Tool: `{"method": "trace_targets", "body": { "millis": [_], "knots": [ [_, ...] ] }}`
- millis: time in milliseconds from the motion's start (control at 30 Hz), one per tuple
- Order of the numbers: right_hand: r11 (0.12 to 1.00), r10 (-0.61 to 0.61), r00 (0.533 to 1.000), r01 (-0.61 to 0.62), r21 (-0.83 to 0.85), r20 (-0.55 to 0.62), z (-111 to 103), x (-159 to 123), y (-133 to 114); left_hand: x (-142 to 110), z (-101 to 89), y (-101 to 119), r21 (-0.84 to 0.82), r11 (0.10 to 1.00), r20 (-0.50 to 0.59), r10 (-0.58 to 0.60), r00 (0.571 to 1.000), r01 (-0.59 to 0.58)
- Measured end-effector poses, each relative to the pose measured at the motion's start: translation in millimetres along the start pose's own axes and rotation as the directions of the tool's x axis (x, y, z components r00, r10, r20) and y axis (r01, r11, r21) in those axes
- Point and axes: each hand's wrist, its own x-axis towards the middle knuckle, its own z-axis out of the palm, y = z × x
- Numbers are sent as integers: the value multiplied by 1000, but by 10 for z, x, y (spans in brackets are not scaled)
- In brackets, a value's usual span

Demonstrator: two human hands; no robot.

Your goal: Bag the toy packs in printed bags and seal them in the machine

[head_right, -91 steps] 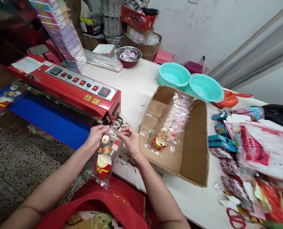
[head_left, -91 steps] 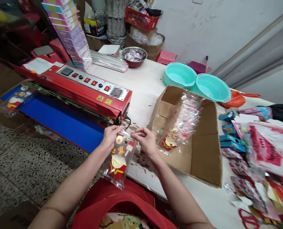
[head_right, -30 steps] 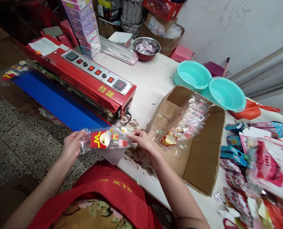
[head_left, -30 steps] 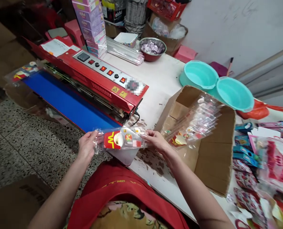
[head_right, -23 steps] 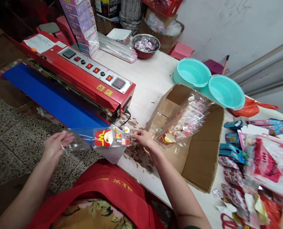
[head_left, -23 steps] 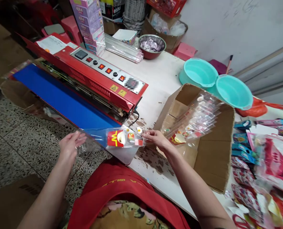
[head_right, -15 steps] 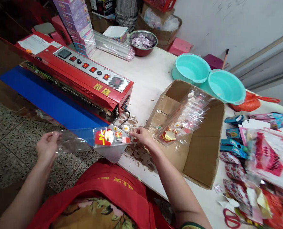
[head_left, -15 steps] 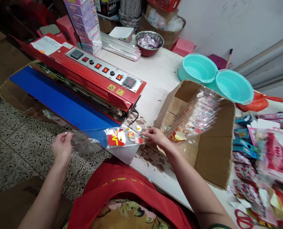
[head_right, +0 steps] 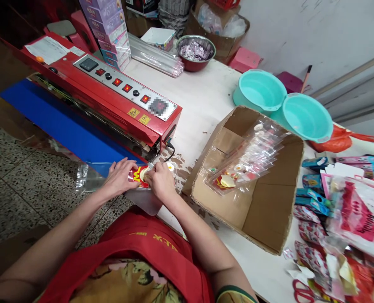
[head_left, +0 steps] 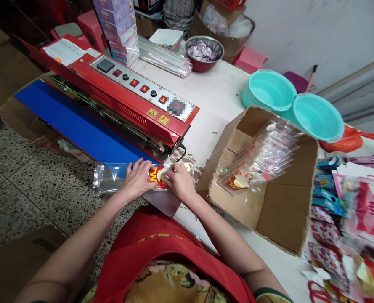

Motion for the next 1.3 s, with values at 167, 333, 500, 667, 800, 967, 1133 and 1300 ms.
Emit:
{"method": "trace_targets", "body": {
  "millis": [167,333,500,667,800,967,1133,1300],
  "knots": [
    [998,-50,998,51,-21,36,4,89,-26,14,-32,26,6,1000,9,-24,1000,24],
    [968,-4,999,15,250,-45,-192,-43,138,-56,-39,44,0,1000,-16,9,1000,-9],
    [833,334,929,-211,512,-161,-392,-366,558,-140,25,87,3,996,-22,93,995,-93],
    [805,388,910,-259,534,-143,-249,-431,667,-171,89,137,59,986,-47,156,987,-153],
    [820,430,891,-317,477,-147,-158,-394,670,-208,94,118,83,981,-40,180,983,-176],
    [796,404,911,-304,524,-86,-176,-416,772,-275,113,83,99,982,-41,164,986,-159],
    [843,385,907,-268,466,-174,-220,-353,678,-368,144,139,100,980,-37,175,984,-171],
    [942,304,950,-289,172,-68,-259,-218,524,-439,164,262,123,978,-10,173,985,-170]
  ]
}}
